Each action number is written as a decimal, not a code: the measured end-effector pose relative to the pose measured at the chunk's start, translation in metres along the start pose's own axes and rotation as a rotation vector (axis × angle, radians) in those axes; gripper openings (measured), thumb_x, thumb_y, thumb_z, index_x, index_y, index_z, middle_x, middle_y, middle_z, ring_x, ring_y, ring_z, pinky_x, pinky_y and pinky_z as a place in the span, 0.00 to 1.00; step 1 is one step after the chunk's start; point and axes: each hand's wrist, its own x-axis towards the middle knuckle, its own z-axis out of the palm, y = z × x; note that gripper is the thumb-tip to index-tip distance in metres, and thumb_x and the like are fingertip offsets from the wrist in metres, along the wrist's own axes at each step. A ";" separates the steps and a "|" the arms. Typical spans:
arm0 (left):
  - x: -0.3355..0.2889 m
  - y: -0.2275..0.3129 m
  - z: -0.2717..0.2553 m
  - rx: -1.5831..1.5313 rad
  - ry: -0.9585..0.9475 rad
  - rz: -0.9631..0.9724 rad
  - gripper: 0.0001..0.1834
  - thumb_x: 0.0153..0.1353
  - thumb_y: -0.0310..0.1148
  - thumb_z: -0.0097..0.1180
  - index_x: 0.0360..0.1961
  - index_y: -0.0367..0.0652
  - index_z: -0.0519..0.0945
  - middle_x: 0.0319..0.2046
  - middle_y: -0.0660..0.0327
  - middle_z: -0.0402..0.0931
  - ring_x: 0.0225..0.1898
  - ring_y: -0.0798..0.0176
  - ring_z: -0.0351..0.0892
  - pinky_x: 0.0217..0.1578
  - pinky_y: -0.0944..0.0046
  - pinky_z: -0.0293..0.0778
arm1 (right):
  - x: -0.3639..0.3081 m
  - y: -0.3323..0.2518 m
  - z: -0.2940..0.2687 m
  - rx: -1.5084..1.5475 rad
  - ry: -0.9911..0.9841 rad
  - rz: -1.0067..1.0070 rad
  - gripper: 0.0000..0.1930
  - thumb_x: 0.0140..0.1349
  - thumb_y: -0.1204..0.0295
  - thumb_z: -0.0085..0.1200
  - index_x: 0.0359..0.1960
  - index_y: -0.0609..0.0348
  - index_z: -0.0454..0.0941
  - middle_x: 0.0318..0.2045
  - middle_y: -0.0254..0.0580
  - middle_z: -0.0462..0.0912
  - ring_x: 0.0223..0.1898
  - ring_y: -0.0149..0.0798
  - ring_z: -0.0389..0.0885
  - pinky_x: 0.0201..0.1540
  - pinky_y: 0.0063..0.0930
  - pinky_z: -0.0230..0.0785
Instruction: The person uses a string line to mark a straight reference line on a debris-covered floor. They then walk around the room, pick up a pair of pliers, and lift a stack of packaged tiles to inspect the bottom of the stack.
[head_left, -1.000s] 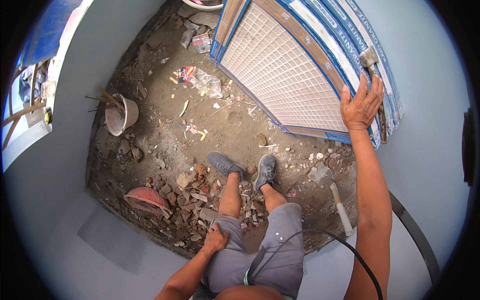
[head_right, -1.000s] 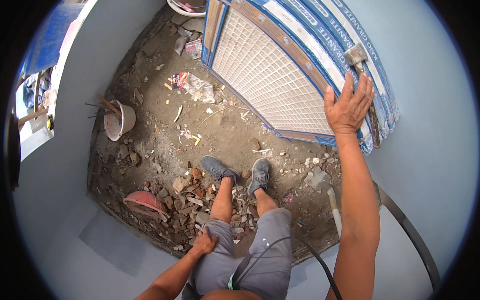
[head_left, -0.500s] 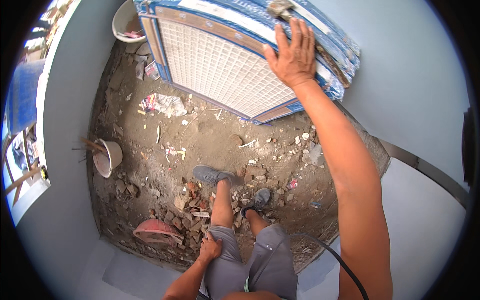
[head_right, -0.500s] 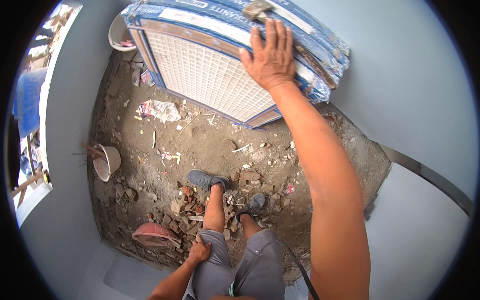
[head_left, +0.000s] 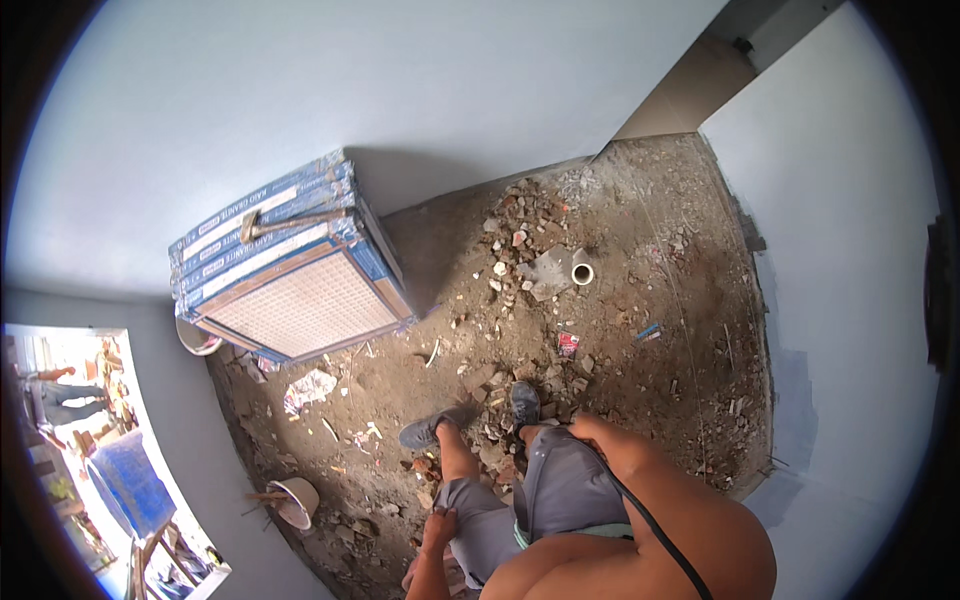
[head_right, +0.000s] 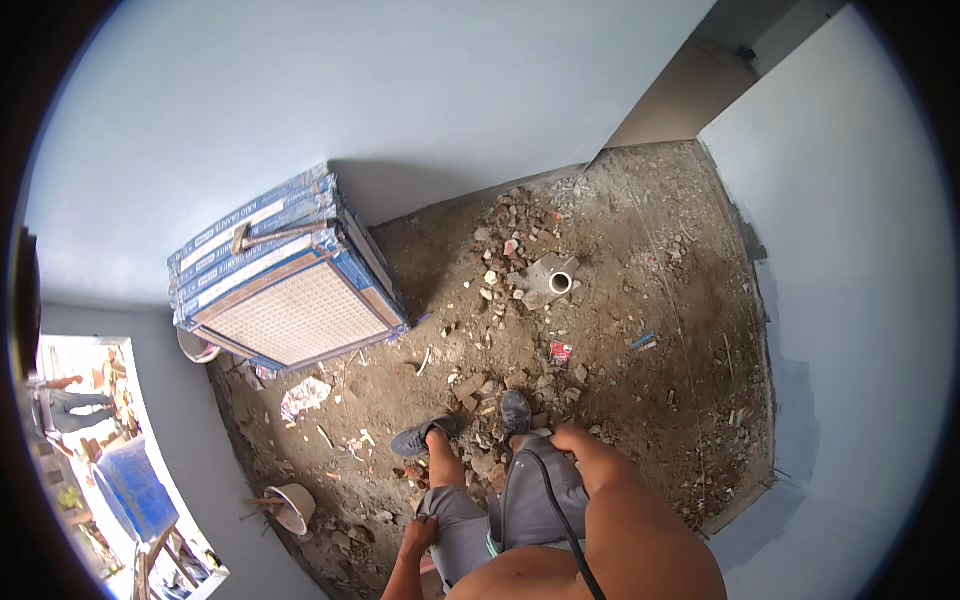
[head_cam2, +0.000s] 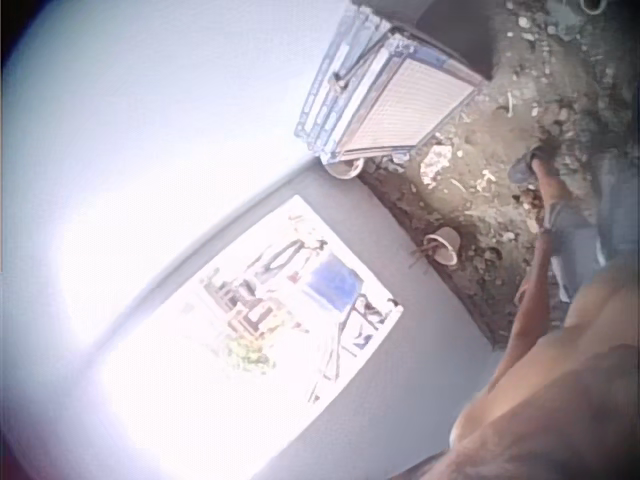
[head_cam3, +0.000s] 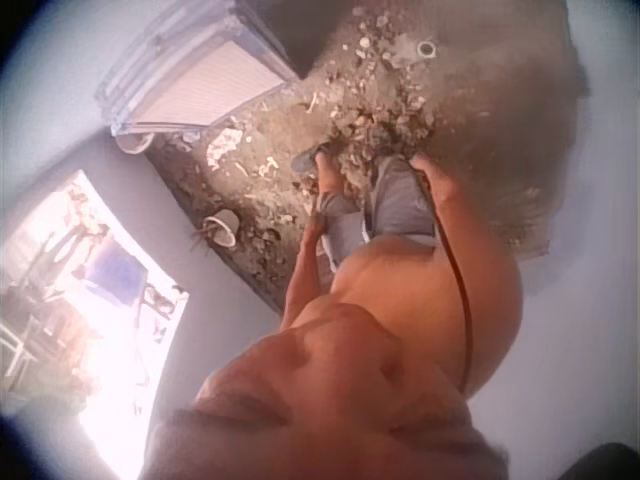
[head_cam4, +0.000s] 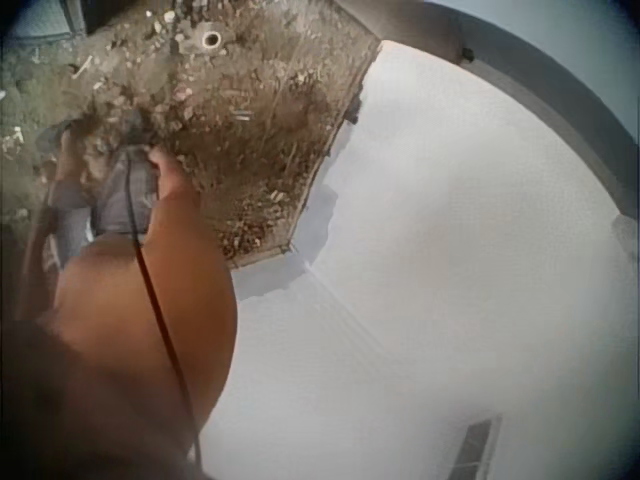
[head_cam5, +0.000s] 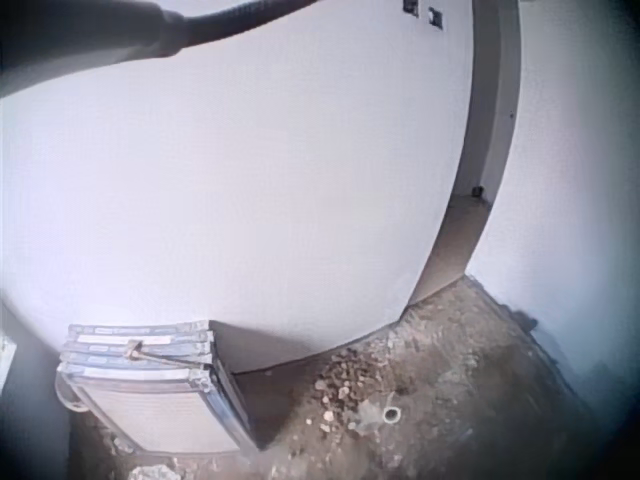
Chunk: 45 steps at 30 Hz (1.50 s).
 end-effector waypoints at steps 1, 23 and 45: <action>-0.003 0.000 -0.006 -0.020 0.004 0.067 0.26 0.61 0.49 0.46 0.46 0.35 0.79 0.44 0.36 0.77 0.51 0.35 0.74 0.53 0.48 0.68 | -0.029 0.081 0.005 -0.069 -0.005 0.175 0.26 0.61 0.56 0.52 0.57 0.57 0.72 0.55 0.53 0.75 0.53 0.52 0.76 0.54 0.44 0.68; -0.008 0.270 -0.152 0.404 -0.085 0.632 0.30 0.63 0.49 0.52 0.55 0.31 0.74 0.52 0.42 0.75 0.56 0.46 0.74 0.56 0.56 0.68 | -0.164 0.107 0.104 1.176 0.270 -0.101 0.14 0.56 0.66 0.58 0.36 0.65 0.82 0.33 0.46 0.84 0.31 0.42 0.84 0.33 0.36 0.77; -0.010 0.676 -0.080 0.317 0.003 1.141 0.21 0.62 0.35 0.57 0.53 0.33 0.75 0.48 0.46 0.77 0.47 0.55 0.81 0.45 0.60 0.77 | -0.234 0.183 0.000 1.245 0.663 -0.022 0.18 0.61 0.57 0.52 0.37 0.61 0.84 0.33 0.47 0.84 0.36 0.44 0.83 0.43 0.37 0.73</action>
